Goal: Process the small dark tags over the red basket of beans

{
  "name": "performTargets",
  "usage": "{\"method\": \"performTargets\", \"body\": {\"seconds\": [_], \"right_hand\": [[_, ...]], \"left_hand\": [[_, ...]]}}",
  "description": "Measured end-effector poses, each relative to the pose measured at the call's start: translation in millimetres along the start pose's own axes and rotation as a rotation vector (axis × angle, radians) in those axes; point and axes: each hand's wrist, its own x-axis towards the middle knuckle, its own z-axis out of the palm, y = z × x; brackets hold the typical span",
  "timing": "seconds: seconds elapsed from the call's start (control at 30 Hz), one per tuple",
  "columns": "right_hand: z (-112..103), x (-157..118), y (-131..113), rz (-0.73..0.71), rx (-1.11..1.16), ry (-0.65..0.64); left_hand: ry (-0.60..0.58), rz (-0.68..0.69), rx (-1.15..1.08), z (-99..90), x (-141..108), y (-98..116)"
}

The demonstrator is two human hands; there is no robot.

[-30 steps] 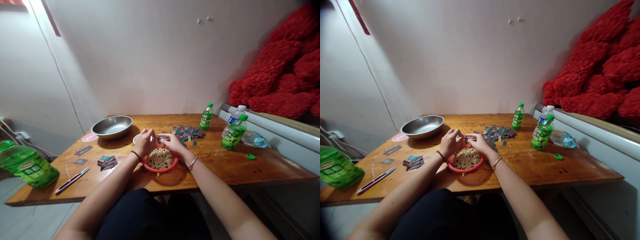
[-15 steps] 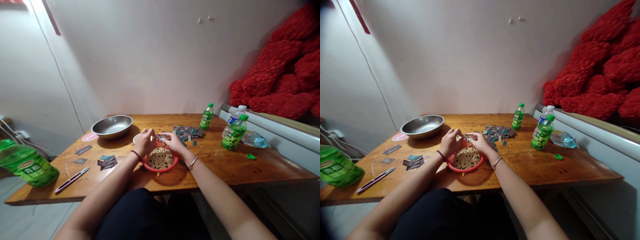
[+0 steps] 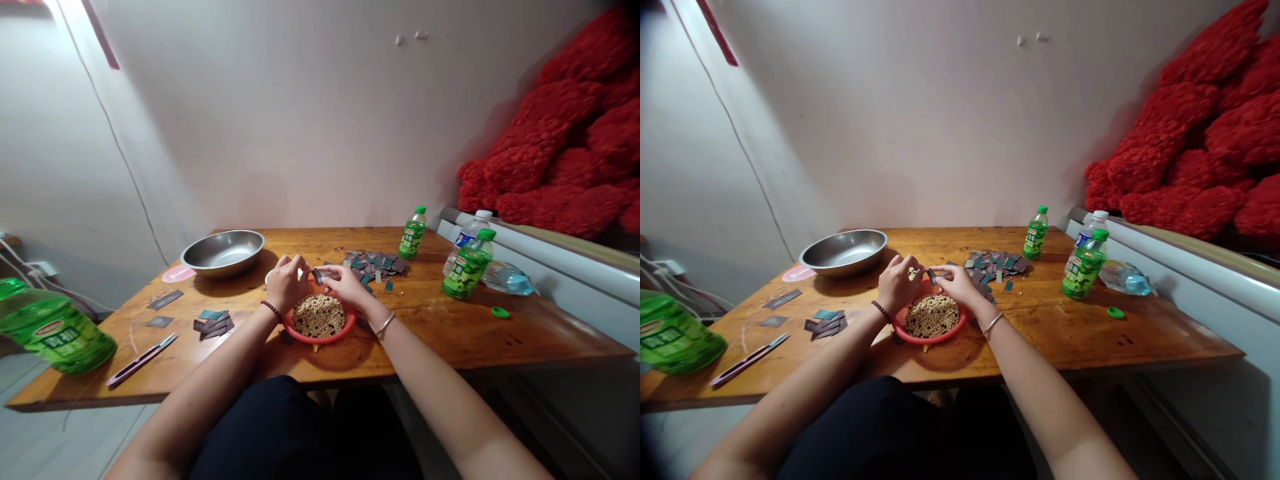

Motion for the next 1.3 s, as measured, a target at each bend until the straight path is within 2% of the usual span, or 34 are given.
{"method": "performTargets", "body": {"seconds": [0.37,0.83,1.0,1.3], "right_hand": [[2.0,-4.1,-10.2,0.053,-0.028,0.041],[2.1,-4.5,-12.1,0.058,0.004,0.051],[1.9,-2.9,-6.8,0.034,0.024,0.026],[2.1,-4.4,-12.9,0.062,-0.018,0.043]], "left_hand": [[0.01,0.029,-0.004,2.8,0.0,-2.1],[-0.067,0.005,-0.028,3.2,0.7,-2.1],[-0.05,0.003,-0.029,4.9,0.9,-4.1],[-0.045,-0.033,-0.055,3.0,0.0,-1.0]]}}
